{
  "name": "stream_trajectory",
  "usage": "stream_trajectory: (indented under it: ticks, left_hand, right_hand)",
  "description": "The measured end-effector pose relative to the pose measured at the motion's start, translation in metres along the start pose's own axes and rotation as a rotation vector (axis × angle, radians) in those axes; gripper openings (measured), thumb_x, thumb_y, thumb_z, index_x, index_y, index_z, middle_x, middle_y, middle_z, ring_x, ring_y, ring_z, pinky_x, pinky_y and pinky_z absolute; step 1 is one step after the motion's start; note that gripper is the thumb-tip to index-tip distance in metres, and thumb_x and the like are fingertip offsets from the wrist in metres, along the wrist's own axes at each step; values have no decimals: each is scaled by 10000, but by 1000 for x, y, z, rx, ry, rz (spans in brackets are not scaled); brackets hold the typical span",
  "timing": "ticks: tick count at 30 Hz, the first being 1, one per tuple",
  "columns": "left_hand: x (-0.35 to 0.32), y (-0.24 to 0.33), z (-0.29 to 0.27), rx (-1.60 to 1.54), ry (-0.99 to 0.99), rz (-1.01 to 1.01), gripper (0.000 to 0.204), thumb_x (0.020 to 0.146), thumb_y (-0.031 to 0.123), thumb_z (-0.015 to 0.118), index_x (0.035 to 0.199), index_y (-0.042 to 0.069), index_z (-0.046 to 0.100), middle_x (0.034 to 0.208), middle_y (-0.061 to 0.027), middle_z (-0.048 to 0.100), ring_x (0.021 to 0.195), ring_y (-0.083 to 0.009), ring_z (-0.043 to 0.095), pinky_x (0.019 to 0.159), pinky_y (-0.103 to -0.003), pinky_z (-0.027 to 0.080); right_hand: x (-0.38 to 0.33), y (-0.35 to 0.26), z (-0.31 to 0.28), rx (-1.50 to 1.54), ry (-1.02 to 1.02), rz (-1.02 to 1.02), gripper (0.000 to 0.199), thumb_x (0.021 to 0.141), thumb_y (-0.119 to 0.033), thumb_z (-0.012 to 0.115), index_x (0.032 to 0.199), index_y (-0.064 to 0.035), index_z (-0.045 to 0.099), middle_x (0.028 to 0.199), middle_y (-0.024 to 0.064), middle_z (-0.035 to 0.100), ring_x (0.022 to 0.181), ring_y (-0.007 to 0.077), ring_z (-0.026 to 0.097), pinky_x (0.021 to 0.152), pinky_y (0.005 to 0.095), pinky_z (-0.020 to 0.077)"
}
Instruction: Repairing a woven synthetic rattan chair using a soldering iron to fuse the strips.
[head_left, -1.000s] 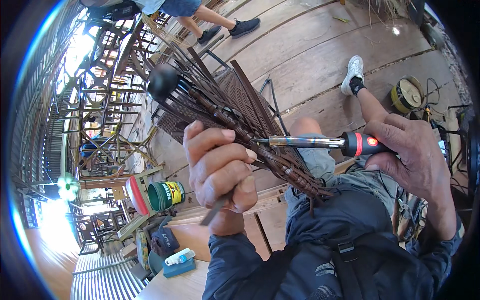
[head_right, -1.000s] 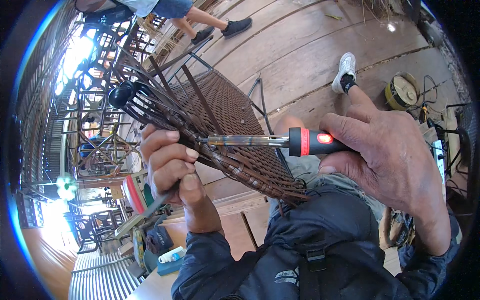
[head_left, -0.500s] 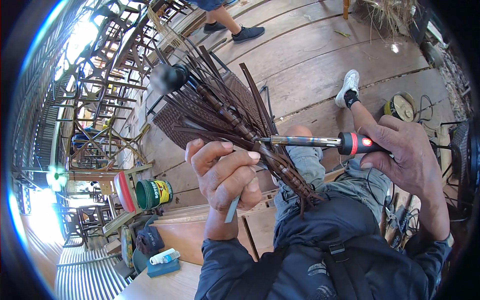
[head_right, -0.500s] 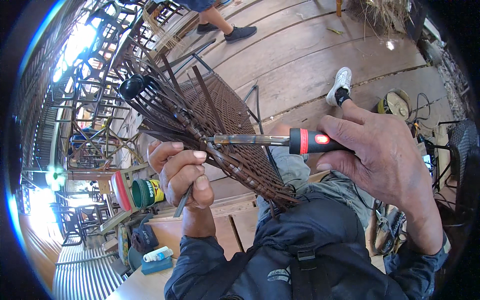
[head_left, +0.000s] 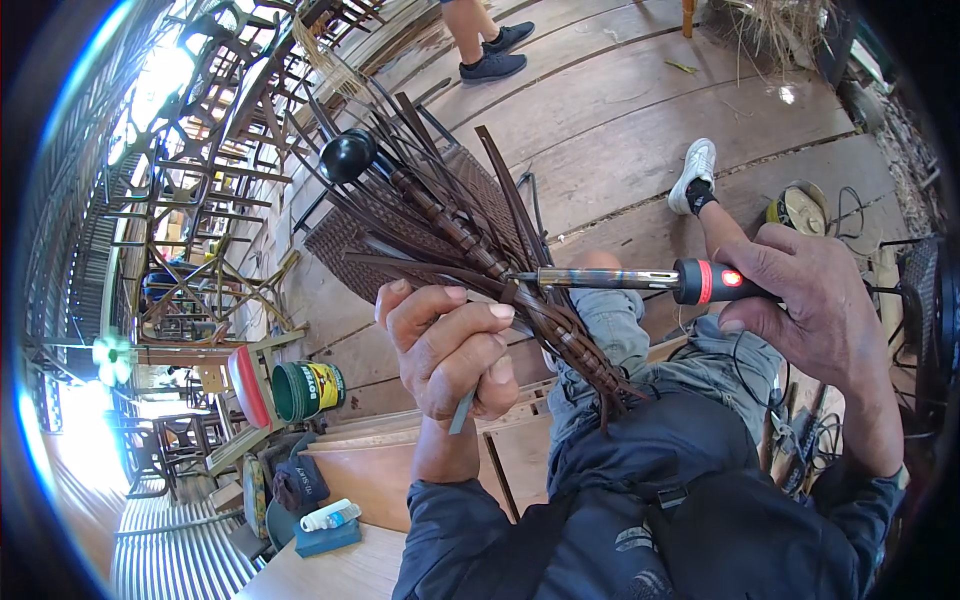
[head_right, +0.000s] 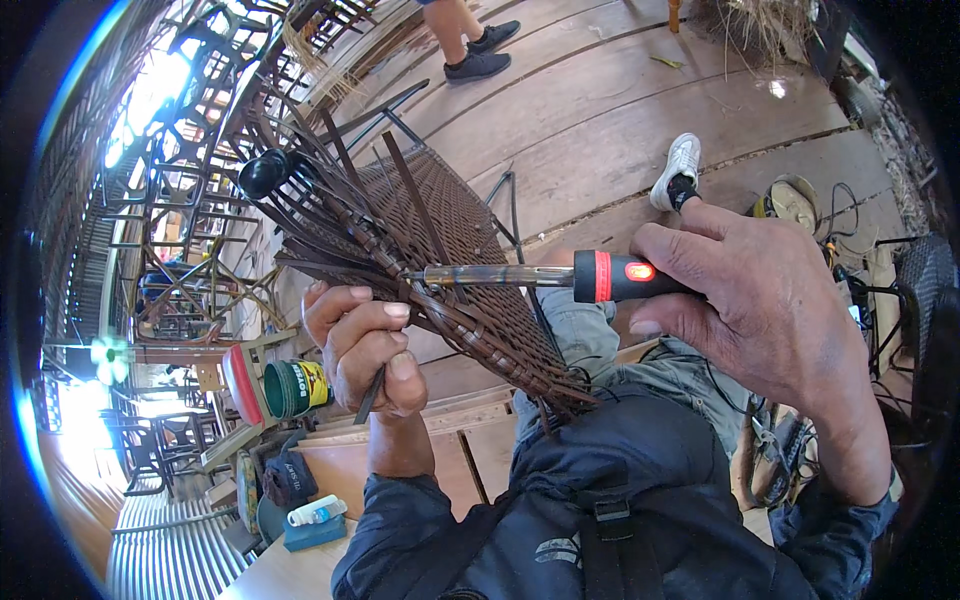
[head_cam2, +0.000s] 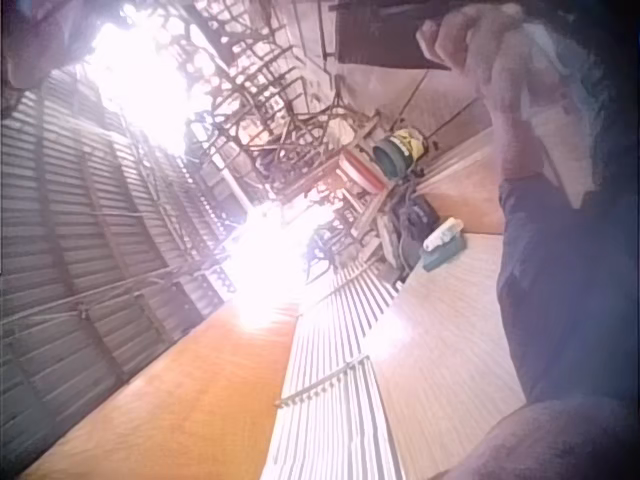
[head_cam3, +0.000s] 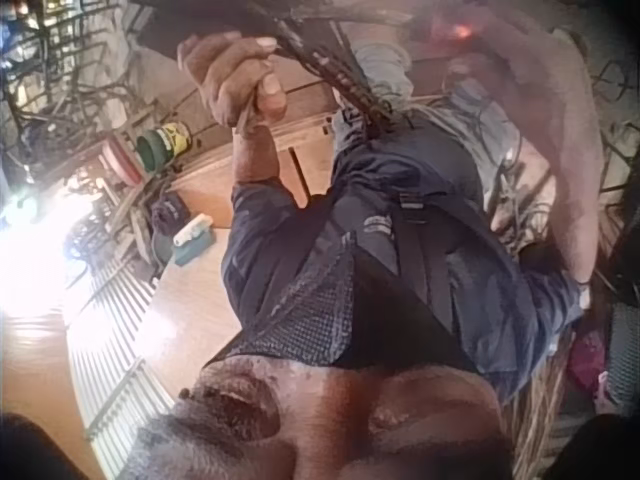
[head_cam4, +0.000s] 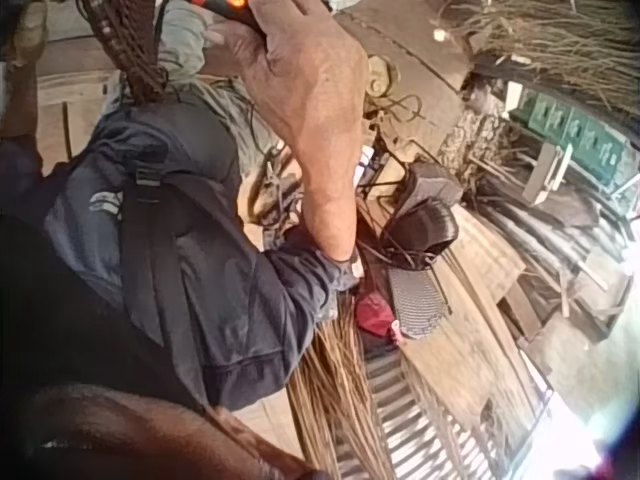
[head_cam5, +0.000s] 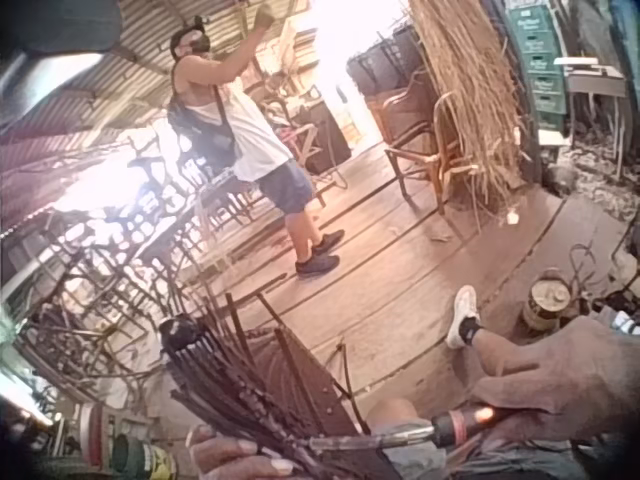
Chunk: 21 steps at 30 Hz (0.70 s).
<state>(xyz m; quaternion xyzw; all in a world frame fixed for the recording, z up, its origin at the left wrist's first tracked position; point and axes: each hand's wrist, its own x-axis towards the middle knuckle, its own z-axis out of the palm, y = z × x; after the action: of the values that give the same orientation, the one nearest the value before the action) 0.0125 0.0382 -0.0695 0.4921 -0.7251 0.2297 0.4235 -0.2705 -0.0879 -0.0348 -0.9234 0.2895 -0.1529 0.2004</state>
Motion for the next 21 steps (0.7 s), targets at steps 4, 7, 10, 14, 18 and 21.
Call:
stream_trajectory:
  ticks: [4, 7, 10, 14, 18, 21]
  left_hand:
    - [1, 2, 0, -18, -11, -16, 51, 820, 204, 577, 783, 183, 549, 869, 20, 681, 873, -228, 574, 940, -474, 350]
    - [0, -1, 1, -49, 5, -12, 55, 832, 188, 569, 790, 162, 544, 876, -10, 679, 869, -236, 576, 925, -473, 365]
    - [-3, -5, 4, -94, 71, -9, 66, 848, 186, 572, 811, 136, 548, 886, -44, 674, 853, -252, 580, 899, -473, 387]
    - [-1, -7, 6, -113, 86, -11, 138, 874, 231, 599, 829, 103, 573, 885, -68, 667, 838, -262, 584, 857, -460, 416]
    - [-2, -9, 8, -146, 153, -40, 271, 910, 327, 599, 834, 67, 605, 865, -75, 656, 829, -262, 582, 817, -443, 432]
    - [-3, -7, 9, -49, 193, -66, 309, 924, 350, 583, 821, 59, 609, 839, -78, 644, 808, -257, 571, 778, -429, 434]
  right_hand:
    - [0, -2, -3, 7, 27, 8, 433, 725, -341, 731, 1046, -83, 597, 782, 92, 561, 665, 304, 589, 578, 404, 453]
    - [2, -2, -4, 14, 25, 16, 433, 713, -330, 741, 1041, -81, 606, 776, 95, 567, 668, 306, 589, 582, 408, 453]
    - [3, -3, -7, 10, 19, 22, 431, 714, -330, 740, 1043, -83, 611, 771, 98, 566, 669, 308, 587, 584, 411, 451]
    - [2, -3, -6, -7, 22, 19, 426, 730, -342, 724, 1053, -87, 614, 762, 98, 561, 669, 306, 586, 584, 412, 448]
    - [2, -5, -8, -12, 23, 10, 421, 740, -345, 714, 1059, -89, 613, 756, 95, 558, 669, 306, 585, 584, 412, 449]
    - [2, -5, -7, -21, 27, 11, 414, 743, -336, 713, 1060, -90, 612, 761, 97, 565, 673, 318, 591, 586, 416, 451]
